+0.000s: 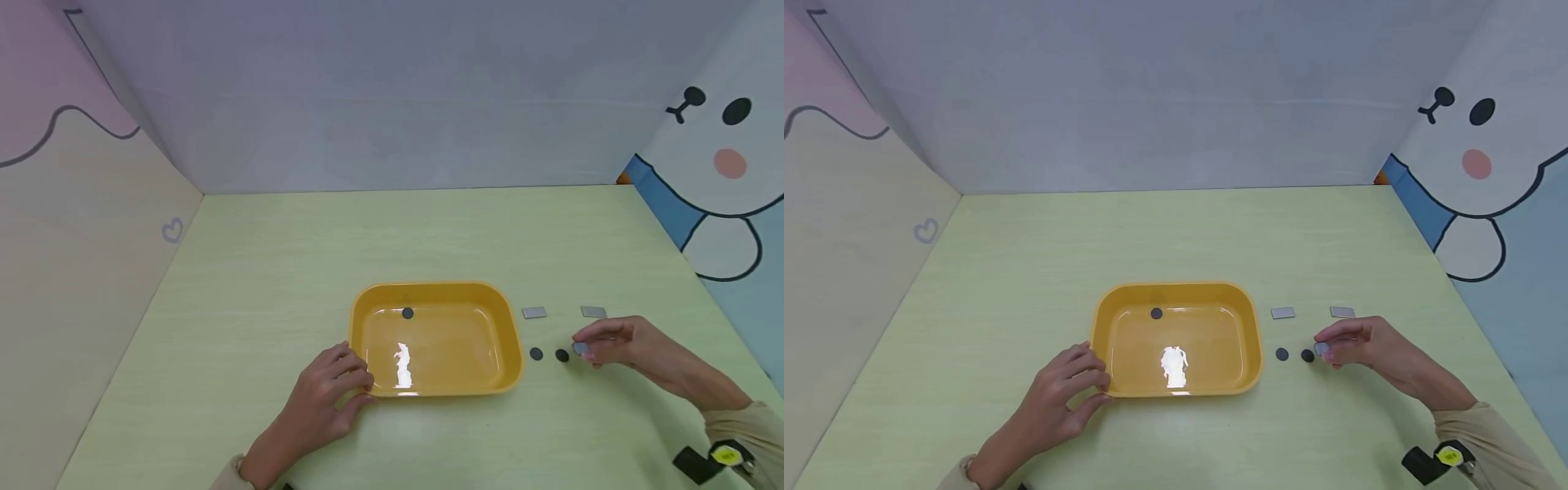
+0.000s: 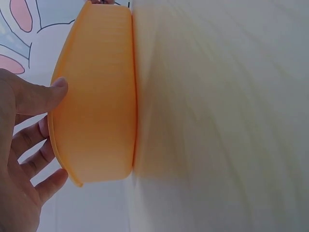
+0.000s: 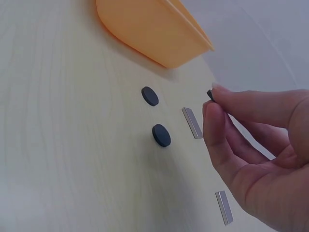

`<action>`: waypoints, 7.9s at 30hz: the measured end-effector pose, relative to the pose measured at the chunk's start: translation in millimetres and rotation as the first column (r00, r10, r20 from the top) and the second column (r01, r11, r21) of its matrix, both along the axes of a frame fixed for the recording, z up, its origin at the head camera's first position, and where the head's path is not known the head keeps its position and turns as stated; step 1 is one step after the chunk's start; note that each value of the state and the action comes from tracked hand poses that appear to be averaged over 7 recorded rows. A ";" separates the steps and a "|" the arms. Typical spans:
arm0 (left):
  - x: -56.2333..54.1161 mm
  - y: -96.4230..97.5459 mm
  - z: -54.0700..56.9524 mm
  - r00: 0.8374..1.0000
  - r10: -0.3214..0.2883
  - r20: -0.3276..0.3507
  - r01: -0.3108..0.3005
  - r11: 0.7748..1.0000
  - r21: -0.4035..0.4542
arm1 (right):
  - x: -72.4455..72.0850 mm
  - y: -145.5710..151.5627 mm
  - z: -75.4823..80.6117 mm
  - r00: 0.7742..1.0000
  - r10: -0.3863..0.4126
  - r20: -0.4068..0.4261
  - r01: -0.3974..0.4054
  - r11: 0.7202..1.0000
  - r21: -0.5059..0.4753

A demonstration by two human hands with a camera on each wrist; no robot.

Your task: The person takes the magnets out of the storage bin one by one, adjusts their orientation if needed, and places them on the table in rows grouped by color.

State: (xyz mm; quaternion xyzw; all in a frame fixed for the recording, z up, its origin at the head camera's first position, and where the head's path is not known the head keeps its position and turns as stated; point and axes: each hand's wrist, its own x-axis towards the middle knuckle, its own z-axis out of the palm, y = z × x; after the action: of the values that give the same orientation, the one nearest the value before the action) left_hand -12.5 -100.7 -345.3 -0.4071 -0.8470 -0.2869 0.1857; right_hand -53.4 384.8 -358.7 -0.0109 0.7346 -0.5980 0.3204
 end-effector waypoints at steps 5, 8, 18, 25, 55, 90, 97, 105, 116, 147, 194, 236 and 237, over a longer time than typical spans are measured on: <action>-0.1 0.0 -0.5 1.000 0.001 -0.006 -0.001 1.000 0.003 | -0.1 4.2 -4.5 1.000 -0.012 -0.008 0.012 0.999 0.046; -0.3 0.2 -1.3 1.000 -0.004 -0.012 0.004 1.000 0.011 | 0.9 6.4 -7.2 1.000 -0.021 -0.006 0.021 0.997 0.070; -0.5 0.2 -2.2 1.000 -0.005 -0.021 0.005 1.000 0.011 | 2.2 8.0 -12.7 0.999 -0.036 -0.006 0.036 0.993 0.111; -0.4 0.5 -2.4 1.000 -0.004 -0.018 0.004 1.000 0.012 | 4.6 9.6 -16.2 0.999 -0.035 -0.036 0.040 0.988 0.149; -0.3 -0.1 -2.8 1.000 0.002 0.007 -0.002 1.000 -0.005 | 10.1 0.6 -24.0 0.991 -0.007 -0.135 0.051 0.943 0.330; -2.0 0.4 -4.6 0.998 -0.025 -0.049 0.026 0.999 0.029 | 14.9 -16.3 -19.0 0.901 0.149 -0.408 0.117 0.821 0.558; -2.1 -0.2 -4.7 0.998 -0.022 -0.052 0.024 0.999 0.030 | 14.0 -16.9 -15.5 0.894 0.163 -0.417 0.107 0.826 0.553; -1.6 -0.3 -4.1 0.999 -0.019 -0.047 0.020 0.999 0.027 | 12.2 -18.1 -3.9 0.899 0.117 -0.422 0.128 0.852 0.508; -1.8 -0.6 -5.1 0.998 -0.025 -0.054 0.027 0.999 0.031 | 4.1 -31.2 21.2 0.930 0.044 -0.365 0.126 0.894 0.430; -1.8 -1.4 -2.1 0.998 -0.032 -0.054 0.033 0.999 0.022 | -16.9 -78.7 57.1 0.939 -0.026 -0.342 0.079 0.987 0.142; -5.7 -0.9 -4.3 0.993 -0.060 -0.100 0.066 0.996 0.054 | -45.0 -137.7 50.6 0.947 0.045 -0.318 -0.036 0.999 0.033; -4.9 -2.8 -3.3 0.998 -0.045 -0.035 0.047 0.998 0.051 | -66.7 -188.1 28.0 0.923 0.133 -0.360 -0.127 0.991 0.041; -4.9 -2.8 -3.4 0.998 -0.047 -0.037 0.049 0.997 0.053 | -66.8 -189.4 27.0 0.924 0.135 -0.357 -0.128 0.991 0.042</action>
State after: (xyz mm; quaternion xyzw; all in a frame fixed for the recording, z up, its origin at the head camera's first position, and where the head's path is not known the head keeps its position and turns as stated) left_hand -17.5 -103.5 -348.6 -0.4272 -0.8257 -0.3064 0.2049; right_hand -120.2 195.4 -331.7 -0.1663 0.7837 -0.5564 0.2203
